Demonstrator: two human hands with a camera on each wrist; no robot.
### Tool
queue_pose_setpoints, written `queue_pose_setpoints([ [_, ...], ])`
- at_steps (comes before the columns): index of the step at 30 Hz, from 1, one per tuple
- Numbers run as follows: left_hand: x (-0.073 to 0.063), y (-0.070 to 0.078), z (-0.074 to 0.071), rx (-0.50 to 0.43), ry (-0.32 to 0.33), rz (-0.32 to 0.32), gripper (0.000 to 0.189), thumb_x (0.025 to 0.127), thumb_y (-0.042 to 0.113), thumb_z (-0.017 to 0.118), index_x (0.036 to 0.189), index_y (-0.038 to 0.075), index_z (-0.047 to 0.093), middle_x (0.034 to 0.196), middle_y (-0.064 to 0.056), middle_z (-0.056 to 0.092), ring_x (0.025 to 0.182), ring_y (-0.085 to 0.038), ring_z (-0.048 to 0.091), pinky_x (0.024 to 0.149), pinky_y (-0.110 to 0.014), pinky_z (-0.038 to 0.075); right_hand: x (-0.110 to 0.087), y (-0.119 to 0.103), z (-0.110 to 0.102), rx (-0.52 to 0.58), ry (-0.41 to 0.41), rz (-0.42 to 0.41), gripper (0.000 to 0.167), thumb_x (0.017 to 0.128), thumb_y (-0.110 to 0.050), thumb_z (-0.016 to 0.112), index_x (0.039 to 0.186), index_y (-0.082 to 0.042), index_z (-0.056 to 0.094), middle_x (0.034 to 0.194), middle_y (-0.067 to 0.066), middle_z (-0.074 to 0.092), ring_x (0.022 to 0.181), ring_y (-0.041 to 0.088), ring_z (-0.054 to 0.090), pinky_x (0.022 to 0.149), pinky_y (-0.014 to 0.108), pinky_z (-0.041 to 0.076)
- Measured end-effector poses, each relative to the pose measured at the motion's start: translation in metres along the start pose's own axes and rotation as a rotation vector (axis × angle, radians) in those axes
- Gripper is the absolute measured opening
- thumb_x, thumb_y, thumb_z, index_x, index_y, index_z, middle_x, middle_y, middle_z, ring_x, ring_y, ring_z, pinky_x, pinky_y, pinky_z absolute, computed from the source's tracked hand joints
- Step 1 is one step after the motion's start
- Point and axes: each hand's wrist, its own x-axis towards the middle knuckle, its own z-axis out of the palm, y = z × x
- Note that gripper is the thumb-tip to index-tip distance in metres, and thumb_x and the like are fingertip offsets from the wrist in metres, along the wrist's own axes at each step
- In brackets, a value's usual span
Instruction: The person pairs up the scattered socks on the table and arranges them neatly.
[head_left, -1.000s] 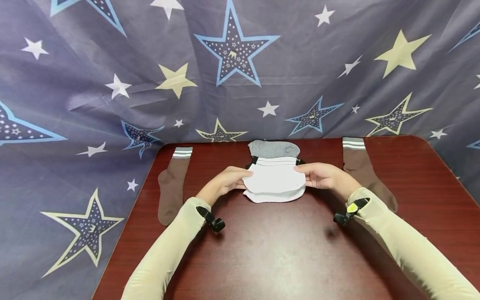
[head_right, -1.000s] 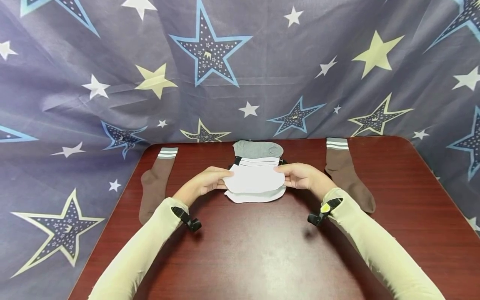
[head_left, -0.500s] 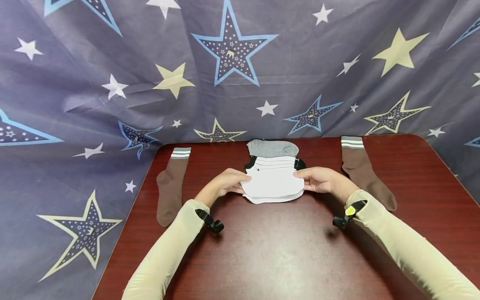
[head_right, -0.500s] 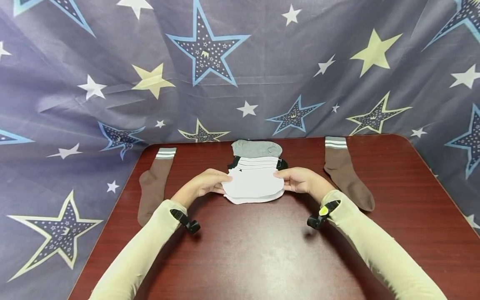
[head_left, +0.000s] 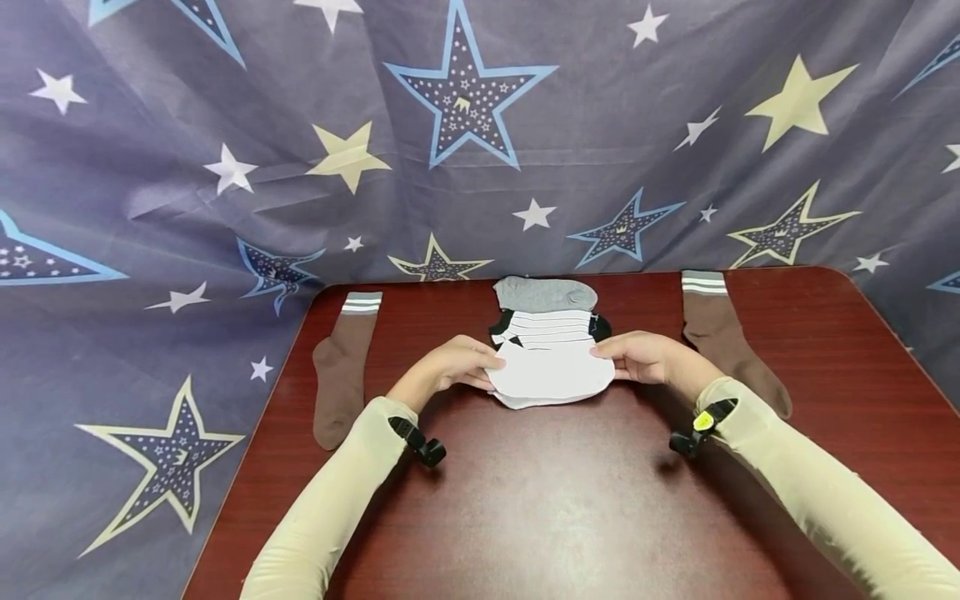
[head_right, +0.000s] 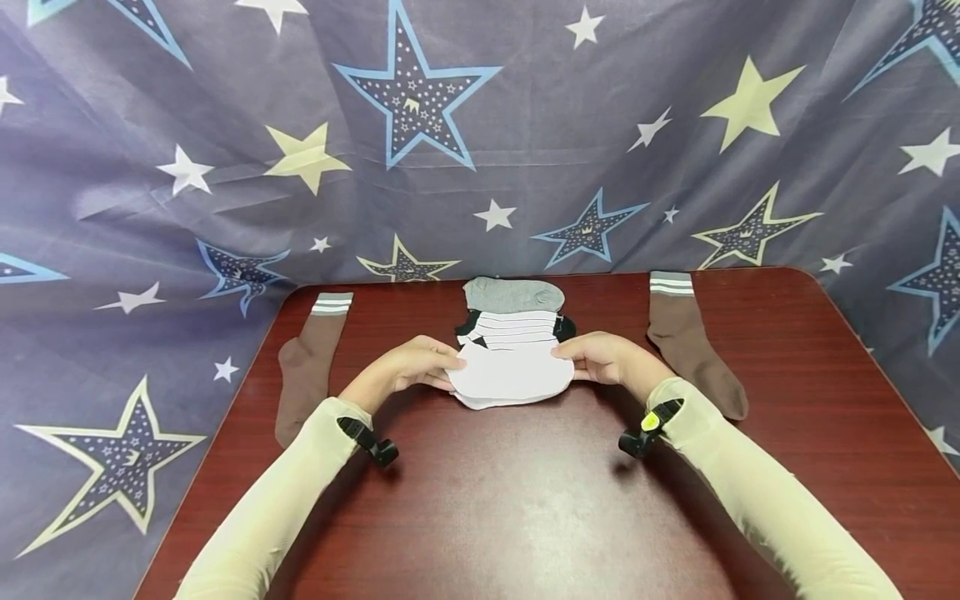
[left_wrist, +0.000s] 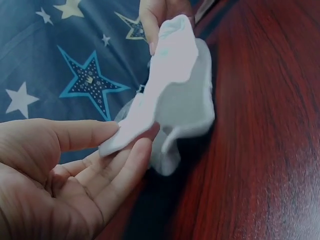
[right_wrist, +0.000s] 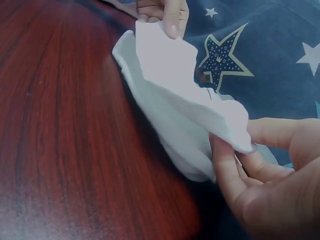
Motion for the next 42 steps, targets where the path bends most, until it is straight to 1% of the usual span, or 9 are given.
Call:
queue_pose_setpoints([
  [6,-0.006,0.001,-0.004,0.049,-0.026,-0.048,0.027,0.095,0.001,0.066,0.119,-0.012,0.065,0.075,-0.002,0.068,0.064,-0.012,0.067,0.07,-0.029,0.063,-0.001,-0.003,0.003,-0.058,0.005,-0.011,0.027,0.104,-0.002,0.049,0.093,-0.013,0.07,0.087,-0.006,0.073,0.084,0.005,0.067,0.078,0.021,0.057],
  [9,-0.007,-0.001,-0.004,0.073,-0.036,-0.052,0.025,0.094,0.002,0.067,0.115,-0.011,0.066,0.075,-0.001,0.067,0.063,-0.012,0.067,0.07,-0.028,0.063,0.001,-0.002,0.003,-0.121,0.04,-0.003,0.022,0.103,-0.003,0.052,0.093,-0.013,0.07,0.085,-0.007,0.072,0.083,0.004,0.067,0.078,0.021,0.056],
  [11,-0.006,-0.002,-0.004,0.085,-0.033,-0.044,0.023,0.093,0.002,0.068,0.112,-0.01,0.067,0.074,-0.001,0.067,0.063,-0.011,0.066,0.07,-0.028,0.063,0.002,0.0,0.003,-0.17,0.069,-0.001,0.016,0.102,-0.005,0.055,0.098,-0.009,0.069,0.085,-0.008,0.072,0.083,0.004,0.066,0.078,0.021,0.056],
  [13,-0.003,-0.004,-0.003,0.092,-0.02,-0.038,0.023,0.092,0.002,0.069,0.111,-0.009,0.067,0.074,0.0,0.066,0.063,-0.01,0.065,0.069,-0.027,0.063,0.004,0.002,0.004,-0.206,0.103,-0.002,0.011,0.101,-0.006,0.057,0.105,-0.004,0.067,0.085,-0.009,0.071,0.083,0.004,0.066,0.078,0.021,0.056],
  [16,0.001,-0.006,-0.001,0.111,0.006,-0.028,0.027,0.091,0.003,0.071,0.114,-0.01,0.067,0.074,0.0,0.066,0.062,-0.009,0.064,0.068,-0.027,0.063,0.006,0.003,0.004,-0.251,0.142,-0.006,0.017,0.1,-0.008,0.06,0.113,0.003,0.064,0.085,-0.009,0.07,0.083,0.004,0.065,0.078,0.022,0.056],
  [20,0.002,-0.006,0.002,0.142,0.047,-0.015,0.03,0.091,0.004,0.072,0.117,-0.011,0.068,0.074,-0.001,0.067,0.061,-0.008,0.065,0.066,-0.026,0.063,0.004,0.003,0.005,-0.285,0.178,-0.013,0.021,0.099,-0.007,0.061,0.115,0.007,0.062,0.084,-0.008,0.069,0.081,0.004,0.065,0.077,0.023,0.057],
  [27,0.003,-0.005,0.007,0.164,0.127,0.013,0.027,0.089,0.002,0.074,0.112,-0.011,0.07,0.072,0.001,0.064,0.058,-0.008,0.061,0.06,-0.023,0.06,0.002,0.004,0.007,-0.323,0.258,-0.021,0.029,0.099,-0.005,0.062,0.12,0.015,0.06,0.079,-0.007,0.068,0.075,0.004,0.064,0.072,0.024,0.059],
  [37,0.004,-0.008,0.01,0.218,0.194,0.073,0.021,0.088,0.006,0.077,0.102,-0.01,0.073,0.068,0.001,0.062,0.052,-0.008,0.057,0.055,-0.024,0.059,0.0,0.006,0.015,-0.404,0.372,-0.039,0.03,0.095,-0.008,0.069,0.114,0.015,0.066,0.074,-0.007,0.063,0.066,0.006,0.058,0.067,0.024,0.058],
  [42,0.003,-0.008,0.011,0.238,0.244,0.097,0.019,0.086,0.007,0.079,0.096,-0.009,0.075,0.065,0.001,0.061,0.049,-0.008,0.057,0.052,-0.023,0.057,-0.003,0.006,0.017,-0.408,0.381,-0.1,0.018,0.091,-0.008,0.073,0.097,0.008,0.073,0.07,-0.005,0.062,0.063,0.007,0.058,0.063,0.025,0.059],
])
